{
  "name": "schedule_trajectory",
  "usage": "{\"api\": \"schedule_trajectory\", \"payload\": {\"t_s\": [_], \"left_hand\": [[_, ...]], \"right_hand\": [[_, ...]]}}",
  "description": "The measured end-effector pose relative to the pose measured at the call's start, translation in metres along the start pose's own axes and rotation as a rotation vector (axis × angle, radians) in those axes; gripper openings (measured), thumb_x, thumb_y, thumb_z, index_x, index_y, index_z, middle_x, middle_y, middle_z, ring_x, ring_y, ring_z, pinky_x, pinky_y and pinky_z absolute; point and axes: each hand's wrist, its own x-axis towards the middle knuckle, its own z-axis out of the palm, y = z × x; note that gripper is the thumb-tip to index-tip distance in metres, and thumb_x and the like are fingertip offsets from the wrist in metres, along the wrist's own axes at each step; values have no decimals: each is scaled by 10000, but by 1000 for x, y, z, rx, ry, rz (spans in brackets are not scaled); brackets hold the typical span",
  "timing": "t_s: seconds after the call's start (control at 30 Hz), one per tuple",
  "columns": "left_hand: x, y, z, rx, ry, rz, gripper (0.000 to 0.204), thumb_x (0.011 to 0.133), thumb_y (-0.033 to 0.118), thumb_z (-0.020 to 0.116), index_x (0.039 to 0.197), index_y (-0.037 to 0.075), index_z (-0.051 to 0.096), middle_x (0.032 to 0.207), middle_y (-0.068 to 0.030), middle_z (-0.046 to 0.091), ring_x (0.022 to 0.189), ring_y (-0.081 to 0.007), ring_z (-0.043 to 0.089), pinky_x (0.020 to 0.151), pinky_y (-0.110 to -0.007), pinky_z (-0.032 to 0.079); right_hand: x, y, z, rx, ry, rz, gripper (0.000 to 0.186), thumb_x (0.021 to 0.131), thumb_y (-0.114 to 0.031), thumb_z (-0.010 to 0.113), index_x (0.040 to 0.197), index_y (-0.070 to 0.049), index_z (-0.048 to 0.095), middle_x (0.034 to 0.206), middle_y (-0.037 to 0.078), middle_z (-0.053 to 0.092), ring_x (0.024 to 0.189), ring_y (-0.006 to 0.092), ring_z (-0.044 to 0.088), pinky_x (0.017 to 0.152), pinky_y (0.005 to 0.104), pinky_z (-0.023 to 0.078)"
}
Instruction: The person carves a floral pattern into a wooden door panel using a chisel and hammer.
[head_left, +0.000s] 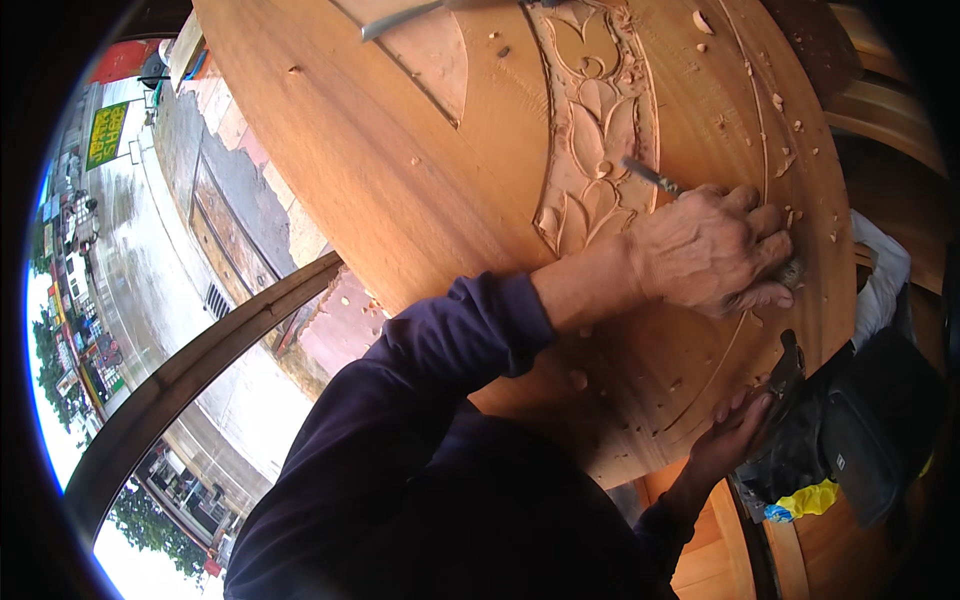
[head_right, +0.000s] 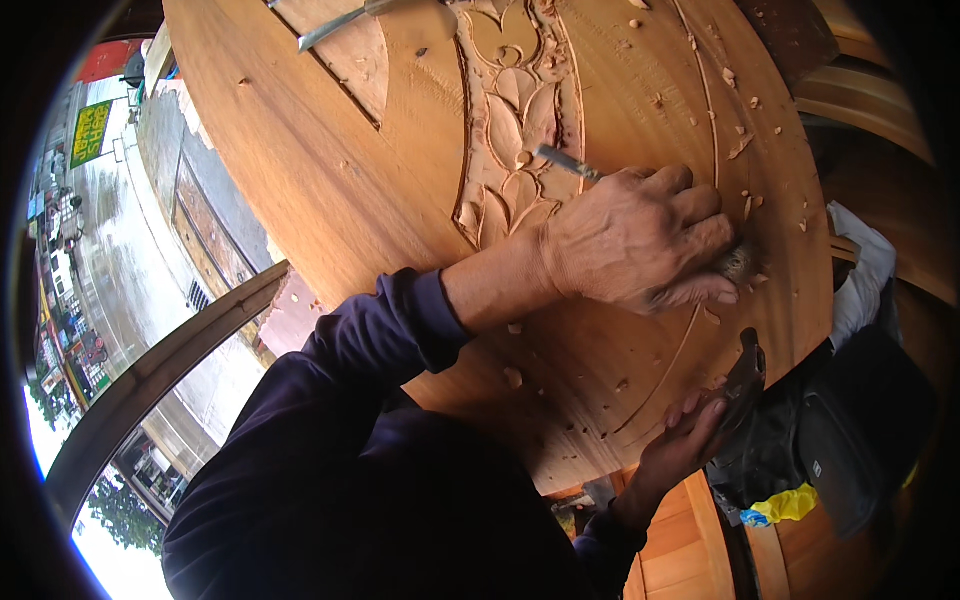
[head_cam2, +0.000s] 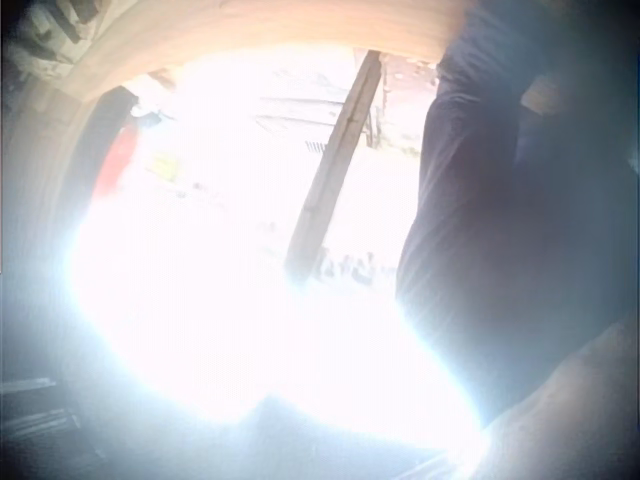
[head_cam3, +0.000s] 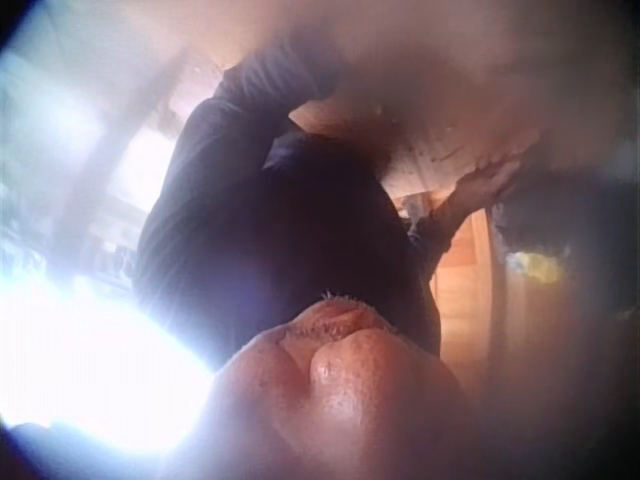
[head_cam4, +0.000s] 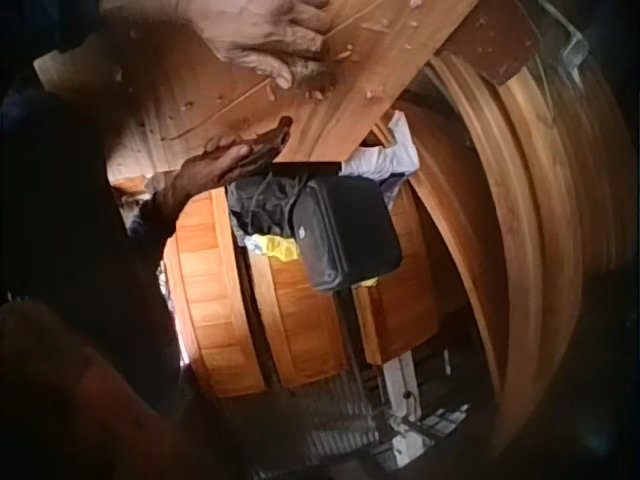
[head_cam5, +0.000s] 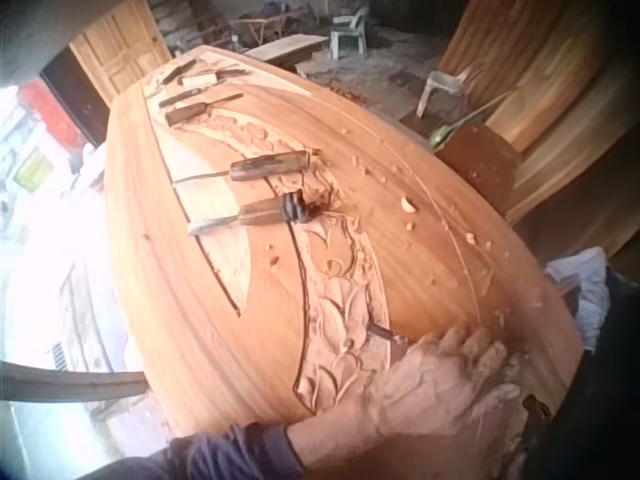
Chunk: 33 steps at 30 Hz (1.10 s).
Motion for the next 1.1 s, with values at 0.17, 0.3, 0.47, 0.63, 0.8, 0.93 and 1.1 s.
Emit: {"api": "schedule_trajectory", "payload": {"t_s": [0.17,0.3,0.47,0.63,0.8,0.93,1.1], "left_hand": [[-4,-6,15,49,-3,-10,380,935,441,664,1052,81,629,937,-99,592,851,-306,643,698,-403,564],[-8,-10,23,105,32,-77,300,906,304,657,1072,58,619,959,-106,603,909,-309,642,728,-405,571],[-12,-19,23,130,-38,-83,255,858,175,618,1078,47,606,982,-119,616,937,-324,642,763,-398,574],[-12,-21,25,97,-28,-99,260,865,191,628,1085,53,606,985,-124,621,955,-335,642,786,-413,573],[-11,-20,20,74,-24,-129,277,866,194,622,1094,37,643,1001,-131,652,998,-334,657,818,-401,571],[-13,-22,19,41,-20,-148,293,893,296,680,1062,64,622,977,-119,633,971,-341,653,793,-417,576],[-11,-22,16,-52,91,-150,335,883,379,739,994,87,616,910,-86,621,885,-324,663,720,-426,576]], "right_hand": [[9,-8,21,4,35,8,449,1087,-389,480,1360,-36,530,811,28,450,642,82,394,544,232,297],[18,-7,14,26,-29,16,474,1092,-401,466,1369,-22,526,812,37,450,630,90,381,545,231,296],[23,-10,18,66,-50,-16,479,1101,-387,451,1385,-8,525,815,38,446,619,91,381,547,233,305],[26,-6,18,128,-86,-3,477,1104,-375,460,1397,-4,520,819,40,449,613,92,388,552,230,321],[25,-13,26,118,-96,-17,481,1104,-380,463,1400,-5,516,818,39,452,610,91,394,546,228,326],[34,-18,34,43,-82,-119,447,1095,-329,508,1416,-18,511,821,32,459,615,90,402,544,233,325],[53,-25,73,122,-86,-267,494,1028,-82,617,1493,-37,457,891,24,551,630,72,418,550,232,333]]}}
